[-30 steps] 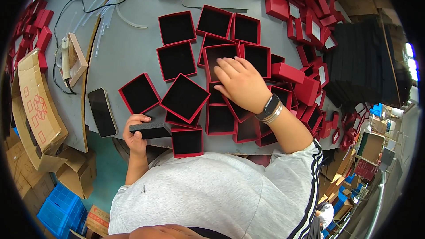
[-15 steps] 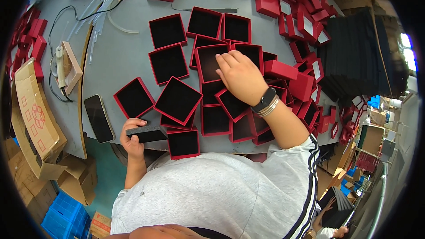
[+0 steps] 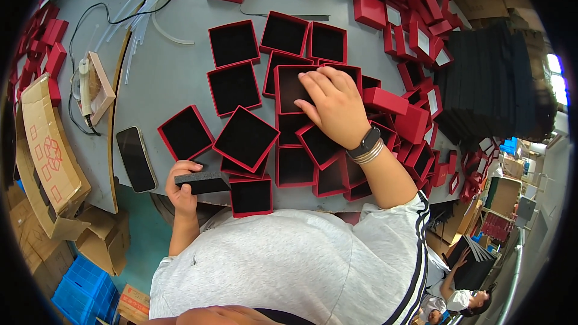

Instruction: Assembling small red gift boxes by inserting black foam padding into the base.

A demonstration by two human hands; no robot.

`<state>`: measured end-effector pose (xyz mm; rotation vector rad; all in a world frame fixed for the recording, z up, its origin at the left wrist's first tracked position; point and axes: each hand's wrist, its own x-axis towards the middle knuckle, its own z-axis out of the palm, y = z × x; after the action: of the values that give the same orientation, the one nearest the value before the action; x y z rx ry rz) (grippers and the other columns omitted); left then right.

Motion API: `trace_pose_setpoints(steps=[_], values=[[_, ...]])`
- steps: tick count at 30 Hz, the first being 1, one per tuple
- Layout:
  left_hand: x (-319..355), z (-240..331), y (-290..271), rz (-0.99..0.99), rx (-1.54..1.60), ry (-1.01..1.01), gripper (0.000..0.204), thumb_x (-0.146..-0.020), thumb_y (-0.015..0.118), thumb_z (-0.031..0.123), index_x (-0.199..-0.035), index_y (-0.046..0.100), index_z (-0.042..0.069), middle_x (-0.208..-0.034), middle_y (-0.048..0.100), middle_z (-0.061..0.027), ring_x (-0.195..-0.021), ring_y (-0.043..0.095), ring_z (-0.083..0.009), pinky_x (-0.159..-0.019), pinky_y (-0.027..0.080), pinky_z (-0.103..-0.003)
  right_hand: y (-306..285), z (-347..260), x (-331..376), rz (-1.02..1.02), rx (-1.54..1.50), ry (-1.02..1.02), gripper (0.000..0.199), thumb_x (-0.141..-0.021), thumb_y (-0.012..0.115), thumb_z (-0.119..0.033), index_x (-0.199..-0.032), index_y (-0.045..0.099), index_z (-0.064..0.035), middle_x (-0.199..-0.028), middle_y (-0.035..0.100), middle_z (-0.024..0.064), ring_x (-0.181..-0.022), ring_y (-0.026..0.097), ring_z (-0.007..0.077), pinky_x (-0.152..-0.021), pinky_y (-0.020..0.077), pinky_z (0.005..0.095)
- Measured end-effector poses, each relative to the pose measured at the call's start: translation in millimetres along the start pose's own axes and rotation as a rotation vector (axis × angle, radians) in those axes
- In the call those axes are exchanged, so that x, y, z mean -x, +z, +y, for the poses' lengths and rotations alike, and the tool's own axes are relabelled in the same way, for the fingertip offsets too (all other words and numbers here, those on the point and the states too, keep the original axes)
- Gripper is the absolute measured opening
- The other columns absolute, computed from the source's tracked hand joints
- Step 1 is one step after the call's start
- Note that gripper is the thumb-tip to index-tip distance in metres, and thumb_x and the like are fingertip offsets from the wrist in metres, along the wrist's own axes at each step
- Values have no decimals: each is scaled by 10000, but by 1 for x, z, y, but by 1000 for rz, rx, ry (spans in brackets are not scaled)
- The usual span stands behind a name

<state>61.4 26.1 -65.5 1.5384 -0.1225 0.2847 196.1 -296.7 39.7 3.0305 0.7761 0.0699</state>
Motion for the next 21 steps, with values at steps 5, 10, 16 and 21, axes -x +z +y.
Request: trace_pose_setpoints(steps=[5, 10, 16, 21], values=[[0, 1, 0, 0, -7, -1, 455, -912, 587, 433, -806, 548, -8, -899, 644, -171, -808, 605, -264, -714, 489, -348, 12, -2, 3, -119, -36, -163, 628, -876, 595, -452, -1357, 472, -66, -1414, 462, 124, -1309, 425, 288, -1119, 285, 416], [0, 0, -1, -5, -5, -10, 457, -908, 590, 436, -796, 549, -5, -900, 647, -165, -800, 604, -263, -704, 487, -348, 6, -4, 2, -156, -77, -170, 608, -876, 593, -452, -1383, 462, -144, -1478, 385, 112, -1330, 397, 297, -1129, 264, 437], [-2, 0, -1, -9, 8, -21, 442, -896, 605, 423, -785, 555, -2, -908, 648, -165, -798, 596, -255, -703, 480, -340, 1, -5, -4, -242, -35, -181, 594, -851, 630, -446, -1366, 483, -189, -1501, 343, 128, -1358, 353, 322, -1125, 252, 468], [-2, 0, -3, -15, 39, -34, 421, -895, 612, 406, -792, 558, 2, -920, 649, -158, -810, 587, -250, -705, 468, -334, -13, -1, -6, -215, -143, -201, 612, -816, 684, -403, -1340, 501, -146, -1467, 386, 142, -1334, 389, 330, -1104, 285, 467]])
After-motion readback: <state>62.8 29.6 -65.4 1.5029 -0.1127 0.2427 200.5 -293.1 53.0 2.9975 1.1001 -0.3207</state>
